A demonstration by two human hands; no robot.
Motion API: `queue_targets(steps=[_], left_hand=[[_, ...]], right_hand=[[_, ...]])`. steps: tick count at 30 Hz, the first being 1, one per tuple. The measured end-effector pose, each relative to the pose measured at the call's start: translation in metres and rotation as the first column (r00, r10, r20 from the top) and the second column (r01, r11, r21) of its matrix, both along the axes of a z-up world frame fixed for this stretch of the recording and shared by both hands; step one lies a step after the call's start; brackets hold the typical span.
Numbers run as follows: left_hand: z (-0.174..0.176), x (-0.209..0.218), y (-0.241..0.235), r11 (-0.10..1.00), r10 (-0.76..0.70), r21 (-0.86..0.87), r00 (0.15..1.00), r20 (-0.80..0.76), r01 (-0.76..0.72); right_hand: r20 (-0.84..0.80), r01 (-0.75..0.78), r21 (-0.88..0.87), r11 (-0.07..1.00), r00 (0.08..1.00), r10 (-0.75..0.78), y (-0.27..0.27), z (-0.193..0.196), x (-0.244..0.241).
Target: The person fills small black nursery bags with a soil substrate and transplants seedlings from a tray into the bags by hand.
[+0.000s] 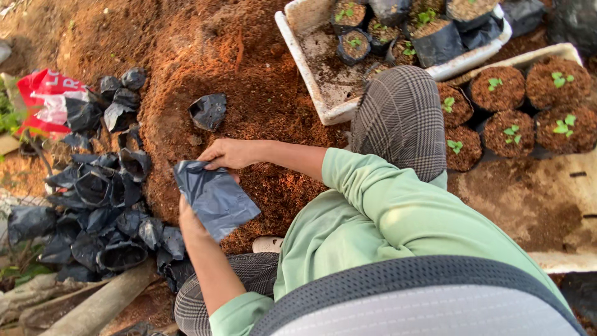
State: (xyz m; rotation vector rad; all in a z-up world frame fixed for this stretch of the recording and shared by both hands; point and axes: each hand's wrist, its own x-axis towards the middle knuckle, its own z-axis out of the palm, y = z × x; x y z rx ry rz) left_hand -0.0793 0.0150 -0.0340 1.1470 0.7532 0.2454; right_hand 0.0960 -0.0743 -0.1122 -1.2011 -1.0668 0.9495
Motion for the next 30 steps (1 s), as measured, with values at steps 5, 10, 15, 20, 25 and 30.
queue_targets(steps=[5, 10, 15, 20, 25, 30], left_hand=[[-0.036, 0.020, 0.009, 0.956, 0.270, -0.109, 0.963, -0.017, -0.271], [-0.073, -0.011, 0.053, 0.939, -0.075, -0.174, 0.671, 0.738, 0.297], [-0.061, -0.014, 0.051, 0.834, -0.513, 0.185, 0.854, -0.088, 0.520], [-0.072, -0.012, 0.050, 0.637, -0.299, 0.451, 0.740, -0.603, 0.625], [-0.127, -0.033, 0.065, 0.134, 0.043, 0.738, 0.741, -0.671, 0.661], [-0.164, -0.023, 0.065, 0.107, 0.070, 0.624, 0.620, -0.781, 0.774]], right_hand=[[-0.302, 0.050, 0.082, 0.995, 0.953, -0.023, 0.015, -0.017, -0.004], [-0.979, 0.267, 0.057, 0.962, 0.202, 0.002, 0.023, -0.021, 0.019], [-0.910, 0.200, -0.131, 0.971, 0.364, -0.197, 0.036, -0.057, 0.046], [0.253, 0.619, -0.278, 0.735, 0.785, -0.566, 0.026, -0.121, 0.102], [0.359, 0.392, -0.821, 0.415, 0.920, -0.159, -0.024, -0.191, 0.107], [0.307, 0.294, -0.895, 0.334, 0.952, -0.016, 0.018, -0.225, 0.065]])
